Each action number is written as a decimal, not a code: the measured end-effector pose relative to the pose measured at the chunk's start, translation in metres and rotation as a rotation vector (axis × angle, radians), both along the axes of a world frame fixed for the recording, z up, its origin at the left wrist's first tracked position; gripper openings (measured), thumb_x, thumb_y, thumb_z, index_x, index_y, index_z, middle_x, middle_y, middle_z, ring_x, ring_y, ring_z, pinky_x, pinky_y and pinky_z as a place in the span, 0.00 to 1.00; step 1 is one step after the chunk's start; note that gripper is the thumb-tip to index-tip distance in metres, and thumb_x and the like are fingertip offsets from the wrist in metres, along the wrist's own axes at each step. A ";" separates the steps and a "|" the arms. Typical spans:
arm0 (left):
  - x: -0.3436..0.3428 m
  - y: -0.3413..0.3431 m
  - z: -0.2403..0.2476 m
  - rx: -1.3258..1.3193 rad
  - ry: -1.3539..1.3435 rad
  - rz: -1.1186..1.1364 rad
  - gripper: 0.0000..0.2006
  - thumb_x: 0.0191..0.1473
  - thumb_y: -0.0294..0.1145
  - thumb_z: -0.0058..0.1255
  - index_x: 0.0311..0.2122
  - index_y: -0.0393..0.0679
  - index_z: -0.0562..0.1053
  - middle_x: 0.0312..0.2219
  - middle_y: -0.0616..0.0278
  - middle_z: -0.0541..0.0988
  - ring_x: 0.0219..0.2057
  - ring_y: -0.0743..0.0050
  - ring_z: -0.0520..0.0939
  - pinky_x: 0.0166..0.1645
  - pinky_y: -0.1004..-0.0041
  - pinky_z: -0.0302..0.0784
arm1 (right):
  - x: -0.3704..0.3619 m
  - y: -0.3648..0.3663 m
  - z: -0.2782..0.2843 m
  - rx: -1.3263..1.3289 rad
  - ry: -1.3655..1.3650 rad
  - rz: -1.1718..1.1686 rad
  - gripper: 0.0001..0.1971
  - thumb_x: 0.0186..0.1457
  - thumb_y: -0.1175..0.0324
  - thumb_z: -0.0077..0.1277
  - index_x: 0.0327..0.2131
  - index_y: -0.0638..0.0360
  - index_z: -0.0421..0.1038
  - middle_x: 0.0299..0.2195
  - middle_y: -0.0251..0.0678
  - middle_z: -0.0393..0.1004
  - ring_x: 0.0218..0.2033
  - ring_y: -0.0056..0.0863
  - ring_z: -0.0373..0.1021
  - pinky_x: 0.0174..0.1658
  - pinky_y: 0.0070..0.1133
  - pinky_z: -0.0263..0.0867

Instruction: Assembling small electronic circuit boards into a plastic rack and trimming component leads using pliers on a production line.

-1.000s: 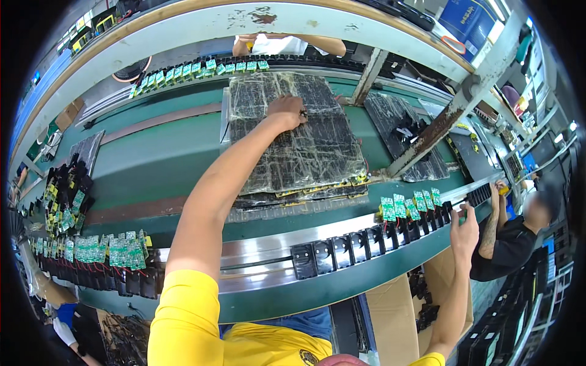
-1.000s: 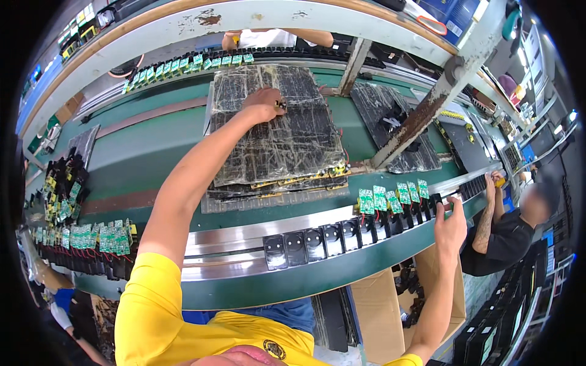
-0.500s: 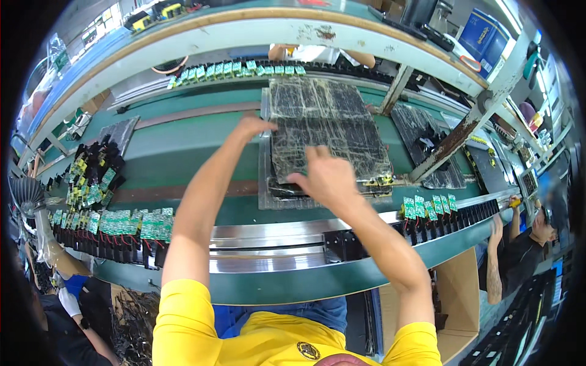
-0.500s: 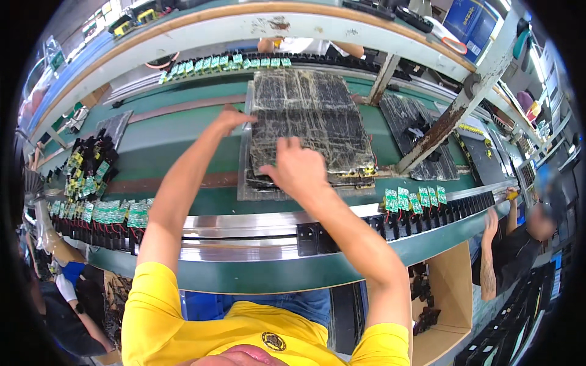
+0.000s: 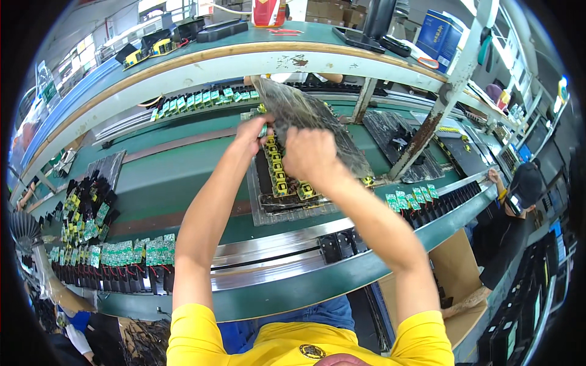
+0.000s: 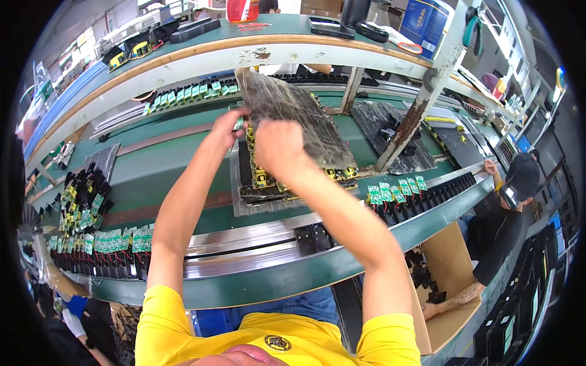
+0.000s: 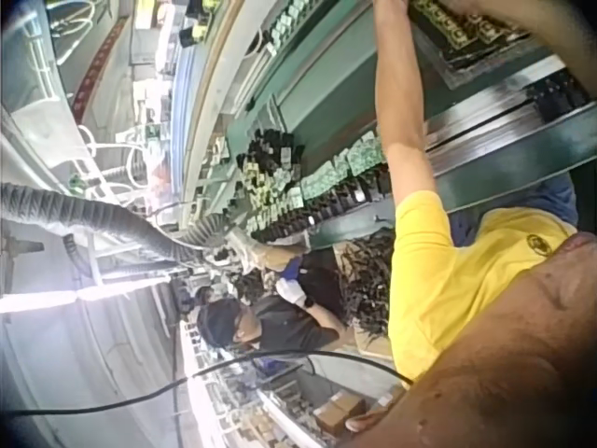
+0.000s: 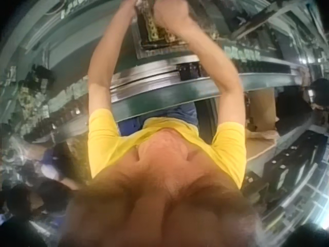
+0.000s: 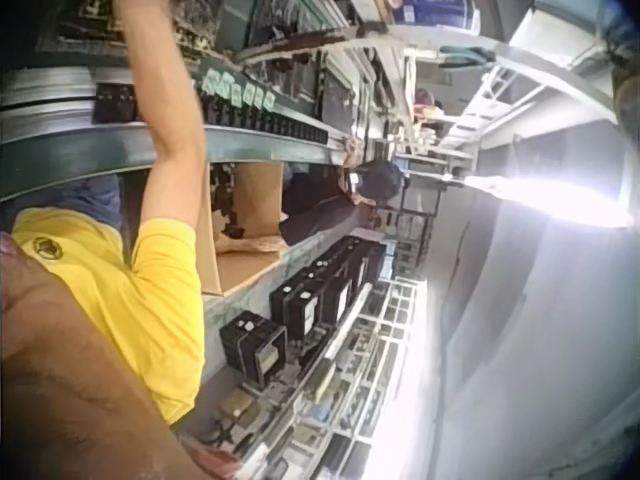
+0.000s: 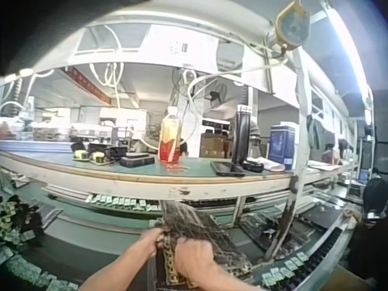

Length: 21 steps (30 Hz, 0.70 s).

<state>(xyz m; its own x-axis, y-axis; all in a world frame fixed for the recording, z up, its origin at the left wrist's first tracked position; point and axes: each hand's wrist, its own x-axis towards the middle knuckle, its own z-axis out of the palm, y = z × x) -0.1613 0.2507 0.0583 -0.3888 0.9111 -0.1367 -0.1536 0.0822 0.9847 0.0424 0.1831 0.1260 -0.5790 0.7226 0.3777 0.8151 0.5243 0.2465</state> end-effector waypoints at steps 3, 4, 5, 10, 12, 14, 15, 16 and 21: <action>0.038 0.013 0.044 0.147 -0.132 -0.024 0.12 0.59 0.38 0.70 0.39 0.41 0.82 0.28 0.63 0.83 0.21 0.76 0.76 0.24 0.75 0.69 | 0.027 0.008 0.082 -0.074 -0.207 -0.070 0.11 0.60 0.63 0.58 0.39 0.59 0.82 0.32 0.43 0.89 0.29 0.41 0.85 0.34 0.37 0.79; 0.050 0.020 0.063 0.195 -0.176 -0.035 0.12 0.60 0.38 0.70 0.40 0.41 0.82 0.28 0.63 0.83 0.22 0.77 0.76 0.24 0.75 0.69 | 0.034 0.013 0.099 -0.089 -0.236 -0.084 0.09 0.61 0.64 0.57 0.36 0.58 0.83 0.31 0.43 0.88 0.29 0.43 0.85 0.34 0.38 0.79; 0.057 0.022 0.076 0.240 -0.219 -0.045 0.11 0.61 0.38 0.69 0.41 0.42 0.82 0.29 0.63 0.83 0.22 0.77 0.76 0.24 0.76 0.69 | 0.041 0.016 0.107 -0.091 -0.229 -0.101 0.09 0.61 0.64 0.57 0.36 0.58 0.83 0.31 0.43 0.88 0.29 0.43 0.85 0.34 0.38 0.79; 0.086 -0.005 0.113 0.445 -0.458 -0.079 0.10 0.65 0.36 0.67 0.46 0.43 0.82 0.30 0.65 0.83 0.23 0.80 0.76 0.25 0.78 0.66 | 0.095 0.006 0.143 0.353 -0.042 0.007 0.10 0.60 0.65 0.58 0.29 0.54 0.87 0.29 0.41 0.88 0.26 0.41 0.83 0.30 0.40 0.75; 0.092 -0.034 0.113 0.515 -0.551 -0.064 0.10 0.66 0.36 0.67 0.47 0.44 0.83 0.31 0.65 0.83 0.23 0.81 0.75 0.25 0.79 0.66 | 0.114 -0.013 0.149 0.447 -0.116 0.094 0.10 0.63 0.65 0.57 0.31 0.57 0.85 0.26 0.39 0.86 0.25 0.40 0.83 0.27 0.38 0.74; 0.094 -0.053 0.102 0.505 -0.582 -0.051 0.11 0.67 0.38 0.67 0.49 0.45 0.82 0.30 0.66 0.82 0.23 0.81 0.75 0.26 0.79 0.66 | 0.132 -0.052 0.155 0.433 -0.126 0.037 0.08 0.67 0.65 0.56 0.36 0.54 0.83 0.29 0.37 0.85 0.23 0.36 0.81 0.26 0.35 0.74; 0.097 -0.063 0.094 0.496 -0.618 -0.040 0.13 0.67 0.40 0.68 0.50 0.45 0.81 0.30 0.67 0.82 0.23 0.81 0.74 0.27 0.79 0.66 | 0.146 -0.074 0.157 0.426 -0.128 0.027 0.08 0.67 0.65 0.56 0.36 0.54 0.83 0.29 0.37 0.85 0.23 0.36 0.81 0.26 0.35 0.74; 0.099 -0.074 0.085 0.485 -0.653 -0.029 0.14 0.68 0.42 0.68 0.51 0.46 0.81 0.30 0.67 0.81 0.23 0.81 0.74 0.27 0.79 0.66 | 0.161 -0.097 0.159 0.403 -0.197 -0.070 0.06 0.66 0.68 0.58 0.44 0.51 0.81 0.33 0.34 0.84 0.24 0.35 0.80 0.27 0.32 0.74; 0.126 -0.112 0.059 0.480 -0.659 -0.098 0.18 0.64 0.49 0.75 0.48 0.51 0.82 0.31 0.72 0.79 0.26 0.82 0.75 0.29 0.79 0.68 | 0.254 -0.234 0.198 0.420 -0.243 -0.133 0.20 0.64 0.74 0.62 0.59 0.44 0.80 0.49 0.30 0.86 0.27 0.28 0.78 0.32 0.23 0.76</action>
<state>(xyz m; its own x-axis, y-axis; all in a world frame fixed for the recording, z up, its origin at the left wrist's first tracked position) -0.0354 0.1392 0.1173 -0.2806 0.9541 0.1044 -0.7270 -0.2823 0.6259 0.2964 -0.0507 0.3242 -0.5994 0.6106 0.5176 0.7611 0.2348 0.6046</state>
